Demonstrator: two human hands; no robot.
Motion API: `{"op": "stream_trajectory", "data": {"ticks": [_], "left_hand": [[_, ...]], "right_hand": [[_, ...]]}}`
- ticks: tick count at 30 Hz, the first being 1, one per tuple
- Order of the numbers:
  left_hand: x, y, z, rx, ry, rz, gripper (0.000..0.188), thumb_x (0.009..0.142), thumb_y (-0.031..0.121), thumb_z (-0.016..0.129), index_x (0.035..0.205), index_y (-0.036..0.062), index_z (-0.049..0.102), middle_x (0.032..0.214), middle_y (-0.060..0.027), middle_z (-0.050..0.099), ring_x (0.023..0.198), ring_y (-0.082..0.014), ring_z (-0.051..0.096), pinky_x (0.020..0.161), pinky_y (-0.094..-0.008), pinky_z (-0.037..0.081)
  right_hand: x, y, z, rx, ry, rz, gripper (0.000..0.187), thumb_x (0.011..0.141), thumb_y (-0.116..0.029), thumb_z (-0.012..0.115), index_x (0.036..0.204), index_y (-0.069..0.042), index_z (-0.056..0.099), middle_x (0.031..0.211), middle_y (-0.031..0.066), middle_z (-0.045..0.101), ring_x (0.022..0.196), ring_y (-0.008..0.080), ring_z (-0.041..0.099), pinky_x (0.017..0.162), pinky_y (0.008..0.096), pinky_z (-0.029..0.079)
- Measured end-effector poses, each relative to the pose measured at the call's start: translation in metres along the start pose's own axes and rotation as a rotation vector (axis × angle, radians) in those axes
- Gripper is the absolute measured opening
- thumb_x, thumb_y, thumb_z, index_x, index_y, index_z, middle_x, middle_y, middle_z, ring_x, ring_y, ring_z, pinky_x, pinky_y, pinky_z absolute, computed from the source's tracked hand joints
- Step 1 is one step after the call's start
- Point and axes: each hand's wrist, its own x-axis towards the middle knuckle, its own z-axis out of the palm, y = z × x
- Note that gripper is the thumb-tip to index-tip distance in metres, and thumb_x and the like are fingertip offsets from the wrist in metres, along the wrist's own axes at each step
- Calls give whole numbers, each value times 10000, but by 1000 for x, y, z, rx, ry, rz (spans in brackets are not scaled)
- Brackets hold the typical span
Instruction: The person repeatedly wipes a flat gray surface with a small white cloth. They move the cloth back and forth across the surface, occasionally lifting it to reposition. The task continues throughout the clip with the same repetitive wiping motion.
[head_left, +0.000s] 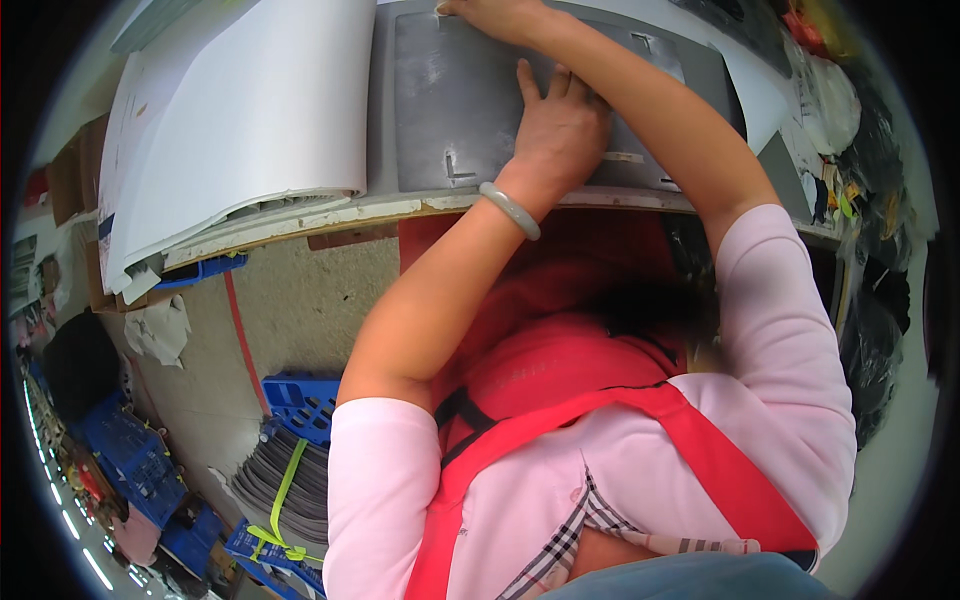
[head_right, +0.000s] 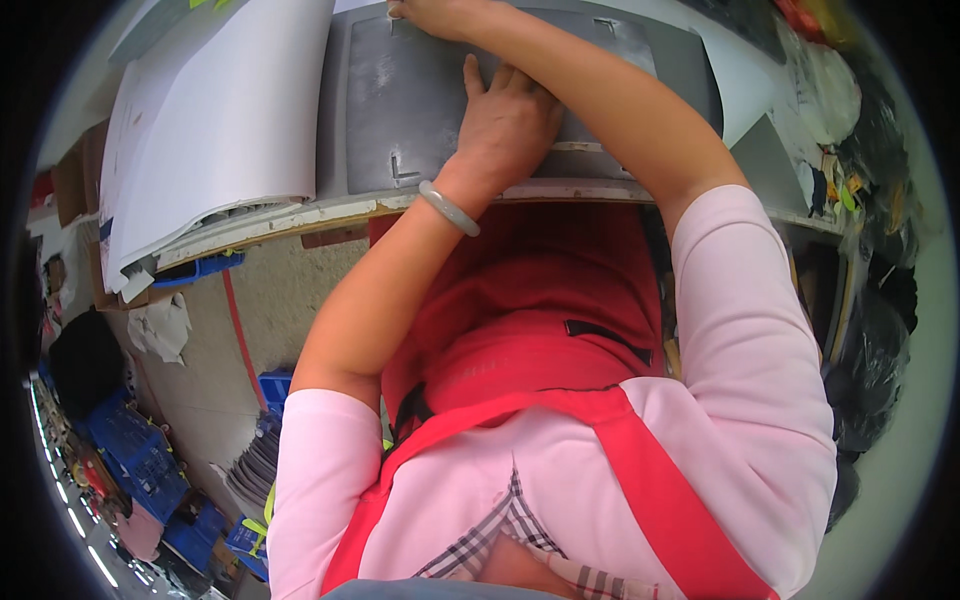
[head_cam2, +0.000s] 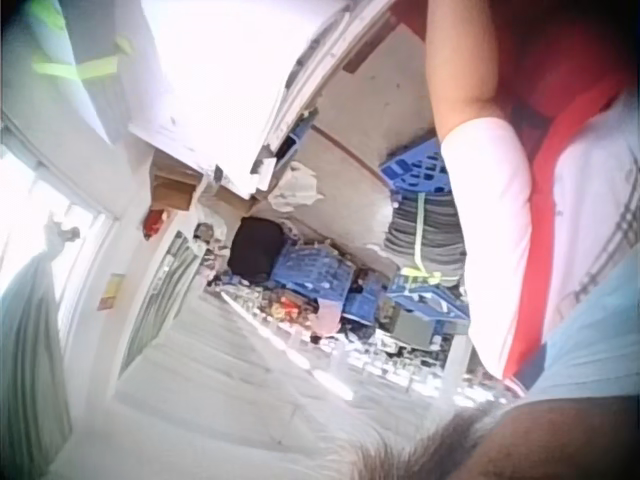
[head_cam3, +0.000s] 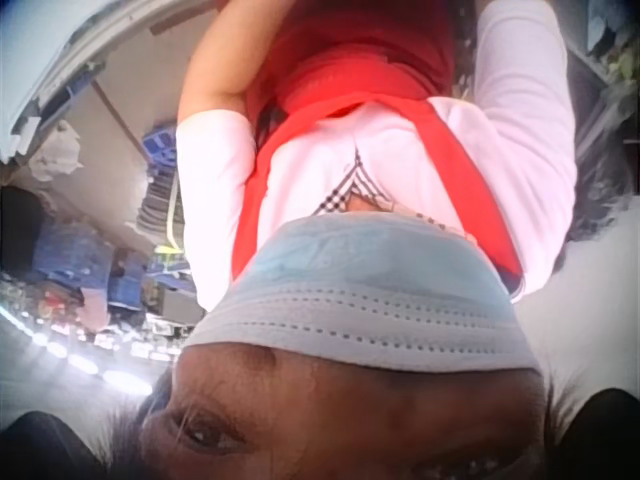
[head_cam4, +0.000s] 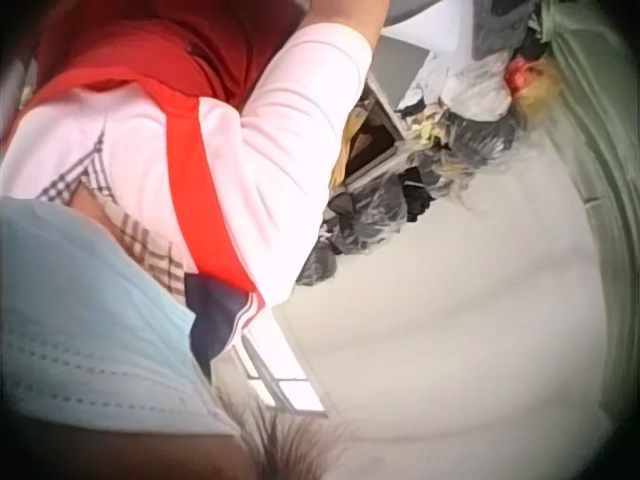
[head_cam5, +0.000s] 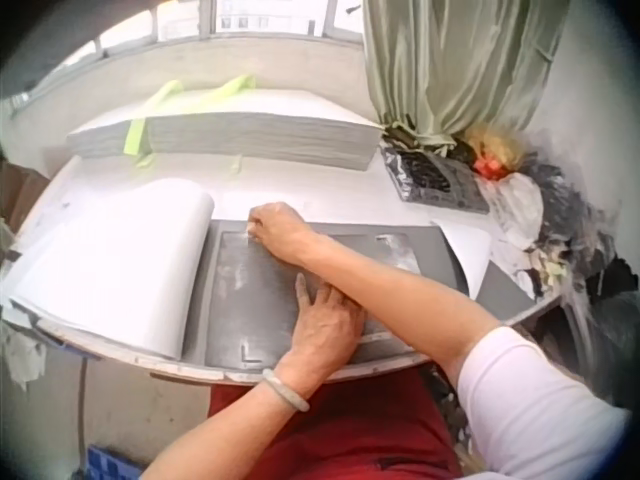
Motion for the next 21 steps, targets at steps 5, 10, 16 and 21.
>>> {"op": "stream_trajectory", "data": {"ticks": [5, 10, 16, 21], "left_hand": [[-5, -6, -2, 30, 30, -14, 330, 958, 212, 579, 1245, 77, 673, 1348, -170, 559, 1359, -367, 470, 1089, -800, 255], [2, 6, 7, 65, 103, 36, 296, 951, 260, 638, 1200, 110, 697, 1290, -130, 599, 1318, -317, 517, 1068, -782, 315], [-3, -3, 0, 161, 54, 17, 298, 965, 262, 616, 1199, 94, 694, 1288, -142, 603, 1325, -338, 507, 1057, -784, 325], [-1, -2, 3, 77, 91, 41, 315, 986, 254, 574, 1209, 65, 690, 1287, -164, 618, 1317, -362, 513, 1051, -790, 322]], "right_hand": [[15, -8, 9, -204, -126, -71, 206, 887, -180, 636, 919, -1, 733, 951, 258, 715, 932, 442, 686, 847, 504, 541], [0, 17, -21, -196, -35, 42, 191, 874, -145, 625, 923, 2, 737, 874, 224, 735, 824, 383, 722, 772, 470, 577], [9, -26, -10, 285, -126, 420, 185, 878, -106, 577, 876, 18, 715, 688, 133, 710, 554, 194, 680, 539, 352, 569], [2, -19, -16, 390, -225, 480, 140, 876, -101, 623, 844, 18, 690, 673, 98, 690, 550, 174, 655, 521, 328, 561]]}}
